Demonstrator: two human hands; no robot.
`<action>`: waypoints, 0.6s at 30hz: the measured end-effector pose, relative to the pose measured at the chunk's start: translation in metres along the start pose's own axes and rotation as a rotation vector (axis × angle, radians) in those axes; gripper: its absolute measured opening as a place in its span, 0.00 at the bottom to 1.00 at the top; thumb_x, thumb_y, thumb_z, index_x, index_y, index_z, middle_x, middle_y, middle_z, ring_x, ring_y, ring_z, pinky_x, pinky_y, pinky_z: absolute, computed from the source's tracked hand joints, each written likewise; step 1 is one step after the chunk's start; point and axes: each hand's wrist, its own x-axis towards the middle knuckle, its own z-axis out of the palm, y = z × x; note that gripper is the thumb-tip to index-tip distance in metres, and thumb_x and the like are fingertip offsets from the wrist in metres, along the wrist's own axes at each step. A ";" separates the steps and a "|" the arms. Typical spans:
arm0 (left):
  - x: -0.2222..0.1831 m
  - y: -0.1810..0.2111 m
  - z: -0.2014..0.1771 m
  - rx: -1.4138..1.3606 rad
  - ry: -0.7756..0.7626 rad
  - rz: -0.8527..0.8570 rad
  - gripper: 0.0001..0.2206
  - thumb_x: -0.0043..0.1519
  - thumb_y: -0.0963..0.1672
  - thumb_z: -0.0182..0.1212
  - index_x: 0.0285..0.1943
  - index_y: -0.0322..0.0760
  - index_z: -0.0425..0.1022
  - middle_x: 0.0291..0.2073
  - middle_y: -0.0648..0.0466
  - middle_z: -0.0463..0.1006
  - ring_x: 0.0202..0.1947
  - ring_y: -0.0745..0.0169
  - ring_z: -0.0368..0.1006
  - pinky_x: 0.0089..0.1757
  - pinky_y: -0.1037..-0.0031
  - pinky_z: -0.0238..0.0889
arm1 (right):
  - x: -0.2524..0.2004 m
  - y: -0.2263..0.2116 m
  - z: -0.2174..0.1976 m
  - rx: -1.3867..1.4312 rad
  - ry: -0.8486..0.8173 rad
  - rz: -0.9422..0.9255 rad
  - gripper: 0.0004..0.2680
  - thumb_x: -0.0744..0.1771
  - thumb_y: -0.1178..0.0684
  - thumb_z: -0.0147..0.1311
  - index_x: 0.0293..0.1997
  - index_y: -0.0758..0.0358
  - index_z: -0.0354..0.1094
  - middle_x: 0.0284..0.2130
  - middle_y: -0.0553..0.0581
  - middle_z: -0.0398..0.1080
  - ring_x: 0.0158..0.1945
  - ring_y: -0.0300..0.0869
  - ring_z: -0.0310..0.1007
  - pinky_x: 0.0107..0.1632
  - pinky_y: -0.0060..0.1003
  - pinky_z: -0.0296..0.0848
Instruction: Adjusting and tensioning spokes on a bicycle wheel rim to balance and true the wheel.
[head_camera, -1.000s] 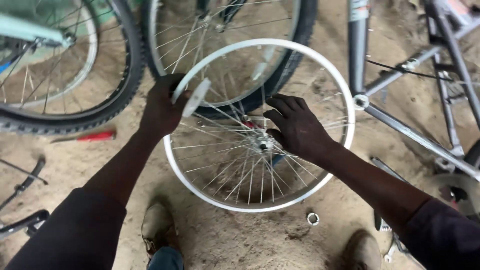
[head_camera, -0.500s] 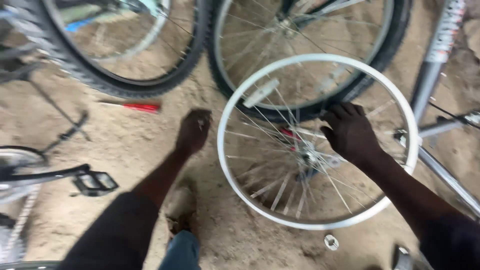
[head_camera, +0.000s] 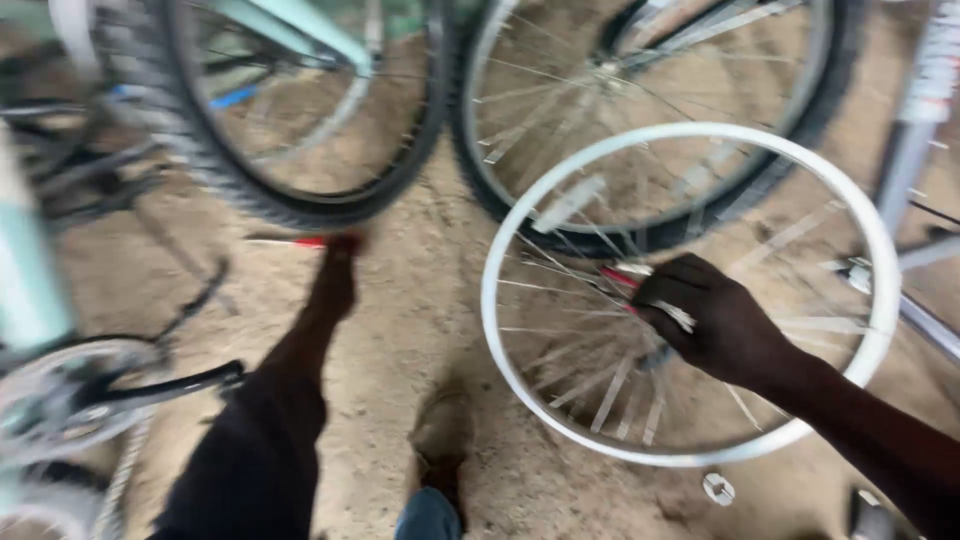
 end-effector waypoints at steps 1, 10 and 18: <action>-0.002 0.014 0.005 -0.039 -0.027 0.008 0.20 0.74 0.43 0.27 0.63 0.28 0.66 0.62 0.40 0.67 0.61 0.45 0.61 0.63 0.59 0.52 | -0.009 -0.003 -0.006 -0.020 -0.008 0.043 0.05 0.64 0.56 0.58 0.42 0.57 0.73 0.39 0.52 0.74 0.43 0.47 0.73 0.44 0.41 0.73; -0.011 0.194 0.005 0.843 -0.286 0.156 0.15 0.55 0.42 0.55 0.53 0.44 0.73 0.59 0.46 0.71 0.53 0.42 0.69 0.54 0.58 0.61 | -0.052 -0.017 0.021 0.198 -0.166 0.145 0.07 0.64 0.55 0.59 0.44 0.58 0.78 0.38 0.53 0.80 0.28 0.41 0.79 0.35 0.37 0.83; -0.012 0.498 0.049 0.019 -0.510 0.942 0.03 0.64 0.41 0.65 0.43 0.39 0.77 0.48 0.51 0.76 0.57 0.54 0.70 0.61 0.57 0.63 | -0.044 -0.069 0.039 1.571 -0.146 0.757 0.39 0.61 0.21 0.26 0.71 0.65 0.53 0.64 0.71 0.66 0.61 0.62 0.71 0.58 0.60 0.73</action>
